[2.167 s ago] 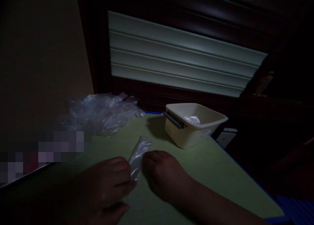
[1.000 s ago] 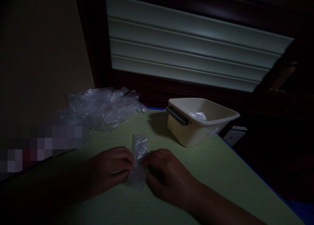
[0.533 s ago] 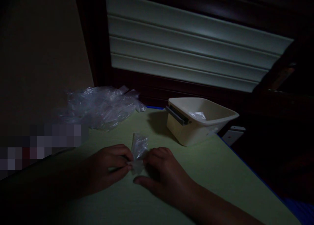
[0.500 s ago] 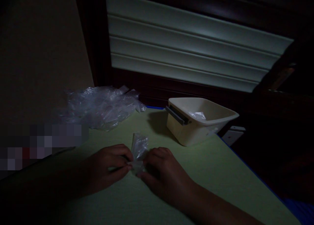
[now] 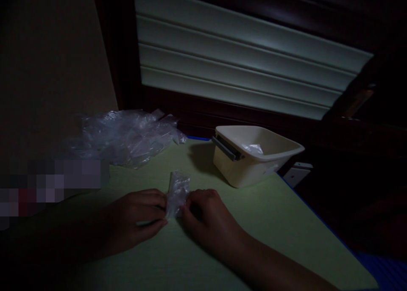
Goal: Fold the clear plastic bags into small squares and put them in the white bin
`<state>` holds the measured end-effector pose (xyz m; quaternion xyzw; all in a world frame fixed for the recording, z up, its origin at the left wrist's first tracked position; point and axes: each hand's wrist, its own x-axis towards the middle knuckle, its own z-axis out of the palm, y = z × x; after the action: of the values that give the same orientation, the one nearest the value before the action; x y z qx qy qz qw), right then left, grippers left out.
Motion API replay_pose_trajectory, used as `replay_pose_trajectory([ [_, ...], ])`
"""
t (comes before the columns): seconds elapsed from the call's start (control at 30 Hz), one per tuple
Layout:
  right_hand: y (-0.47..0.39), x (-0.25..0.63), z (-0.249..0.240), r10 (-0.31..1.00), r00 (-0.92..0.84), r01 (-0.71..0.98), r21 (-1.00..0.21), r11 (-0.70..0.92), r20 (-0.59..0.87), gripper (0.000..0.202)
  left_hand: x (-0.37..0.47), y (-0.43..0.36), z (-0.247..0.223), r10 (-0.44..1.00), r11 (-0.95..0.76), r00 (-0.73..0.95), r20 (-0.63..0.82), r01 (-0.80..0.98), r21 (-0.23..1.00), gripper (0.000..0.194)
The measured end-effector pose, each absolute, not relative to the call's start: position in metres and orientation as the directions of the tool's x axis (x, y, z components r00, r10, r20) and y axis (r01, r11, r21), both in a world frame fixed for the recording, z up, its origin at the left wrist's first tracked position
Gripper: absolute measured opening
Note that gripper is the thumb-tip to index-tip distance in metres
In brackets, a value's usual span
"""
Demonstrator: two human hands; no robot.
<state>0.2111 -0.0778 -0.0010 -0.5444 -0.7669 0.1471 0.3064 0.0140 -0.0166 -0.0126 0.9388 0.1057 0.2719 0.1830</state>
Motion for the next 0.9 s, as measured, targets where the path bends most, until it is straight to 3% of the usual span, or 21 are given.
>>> replay_pose_trajectory([
  [0.1, -0.078, 0.210, -0.001, 0.936, -0.199, 0.735, -0.587, 0.339, 0.291, 0.018, 0.014, -0.016, -0.016, 0.305, -0.917, 0.808, 0.504, 0.106, 0.386, 0.012],
  [0.23, -0.078, 0.210, -0.003, 0.945, -0.144, 0.742, -0.599, 0.299, 0.294, 0.007, 0.011, -0.016, -0.020, 0.420, -0.880, 0.782, 0.460, 0.229, 0.415, 0.017],
  [0.43, -0.077, 0.211, -0.005, 0.905, -0.254, 0.731, -0.544, 0.411, 0.342, 0.009, 0.012, -0.019, -0.013, 0.294, -0.928, 0.816, 0.497, 0.118, 0.354, 0.025],
  [0.57, -0.077, 0.213, -0.008, 0.893, -0.297, 0.751, -0.494, 0.438, 0.339, 0.011, 0.013, -0.023, -0.008, 0.309, -0.941, 0.814, 0.492, 0.185, 0.284, 0.014],
  [0.9, -0.077, 0.211, -0.003, 0.889, -0.337, 0.761, -0.466, 0.451, 0.310, 0.014, 0.013, -0.021, -0.011, 0.312, -0.950, 0.778, 0.545, 0.252, 0.183, 0.022],
])
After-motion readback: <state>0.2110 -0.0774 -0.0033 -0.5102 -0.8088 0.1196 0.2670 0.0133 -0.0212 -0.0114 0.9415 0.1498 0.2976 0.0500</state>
